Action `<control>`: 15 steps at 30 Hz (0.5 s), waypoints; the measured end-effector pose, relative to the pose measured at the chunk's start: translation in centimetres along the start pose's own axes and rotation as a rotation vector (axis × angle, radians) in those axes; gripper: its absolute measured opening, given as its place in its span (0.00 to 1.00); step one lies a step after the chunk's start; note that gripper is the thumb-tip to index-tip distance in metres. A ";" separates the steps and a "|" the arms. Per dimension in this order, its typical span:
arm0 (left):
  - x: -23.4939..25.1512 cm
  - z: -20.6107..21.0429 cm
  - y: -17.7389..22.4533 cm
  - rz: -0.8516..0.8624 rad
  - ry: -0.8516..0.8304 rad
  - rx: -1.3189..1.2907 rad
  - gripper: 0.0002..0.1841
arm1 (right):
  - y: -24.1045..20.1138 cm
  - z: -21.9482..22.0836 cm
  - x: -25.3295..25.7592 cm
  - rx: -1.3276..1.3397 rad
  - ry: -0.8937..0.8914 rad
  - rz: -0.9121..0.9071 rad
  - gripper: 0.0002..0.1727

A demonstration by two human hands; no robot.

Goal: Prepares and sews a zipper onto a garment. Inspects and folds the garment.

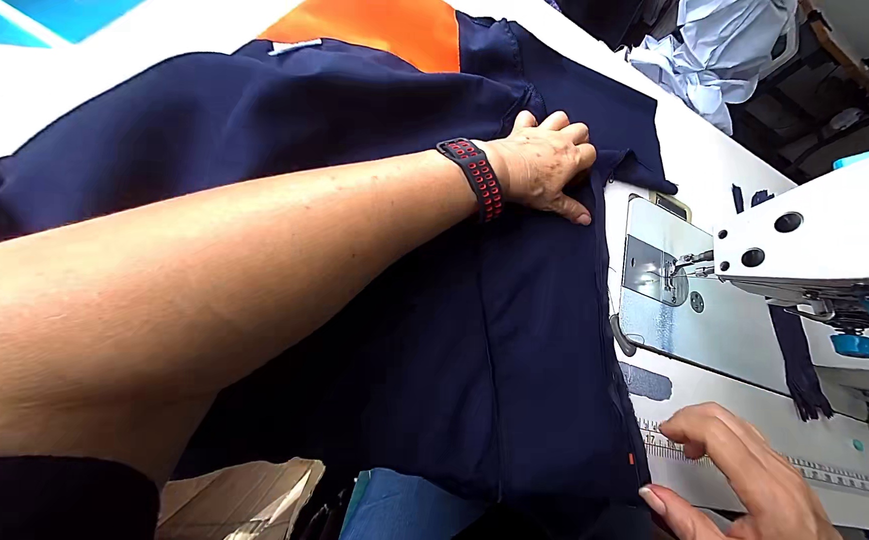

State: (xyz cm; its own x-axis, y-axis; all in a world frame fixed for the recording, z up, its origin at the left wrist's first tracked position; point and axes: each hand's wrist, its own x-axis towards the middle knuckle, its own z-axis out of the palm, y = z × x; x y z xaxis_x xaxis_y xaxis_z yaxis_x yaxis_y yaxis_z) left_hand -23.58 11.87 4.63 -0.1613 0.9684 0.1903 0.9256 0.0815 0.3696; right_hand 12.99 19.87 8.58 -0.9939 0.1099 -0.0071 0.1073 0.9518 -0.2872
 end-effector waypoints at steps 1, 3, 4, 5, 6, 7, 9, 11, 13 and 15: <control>0.5 -0.3 -1.2 0.023 0.023 0.004 0.34 | 0.3 -0.2 -0.7 0.017 0.045 -0.034 0.24; 1.7 -0.8 -2.9 0.001 0.034 0.013 0.35 | 0.8 0.0 -1.3 0.015 0.134 -0.179 0.17; 2.3 -1.2 -3.4 -0.047 0.028 0.016 0.34 | 0.8 0.2 -1.2 0.006 0.157 -0.266 0.11; 2.9 -1.5 -3.6 -0.107 0.024 0.025 0.34 | 0.7 0.3 -1.0 -0.006 0.168 -0.352 0.07; 3.5 -1.8 -3.5 -0.172 0.025 0.030 0.33 | 0.5 0.5 -0.7 -0.019 0.169 -0.424 0.07; 3.9 -1.8 -3.2 -0.230 0.035 0.028 0.32 | 0.2 0.6 -0.5 -0.027 0.169 -0.468 0.08; 4.4 -1.1 -2.2 -0.321 0.073 0.021 0.27 | -0.7 1.0 -0.7 0.032 0.163 -0.413 0.10; 4.1 -0.4 -1.7 -0.351 0.110 0.028 0.25 | -2.4 1.9 -1.0 0.111 0.158 -0.195 0.12; 3.7 -0.3 -2.0 -0.348 0.148 0.001 0.24 | -4.3 3.4 0.0 0.063 0.224 0.015 0.24; 3.7 -0.5 -2.5 -0.337 0.187 -0.048 0.22 | -5.2 5.8 2.4 -0.115 0.371 0.135 0.35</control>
State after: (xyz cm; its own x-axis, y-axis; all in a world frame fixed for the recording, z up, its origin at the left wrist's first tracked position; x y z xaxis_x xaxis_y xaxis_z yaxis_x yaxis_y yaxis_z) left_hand -26.61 15.15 4.83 -0.5169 0.8295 0.2116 0.7938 0.3720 0.4811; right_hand 9.87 13.53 4.51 -0.8966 0.3114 0.3148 0.2587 0.9454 -0.1983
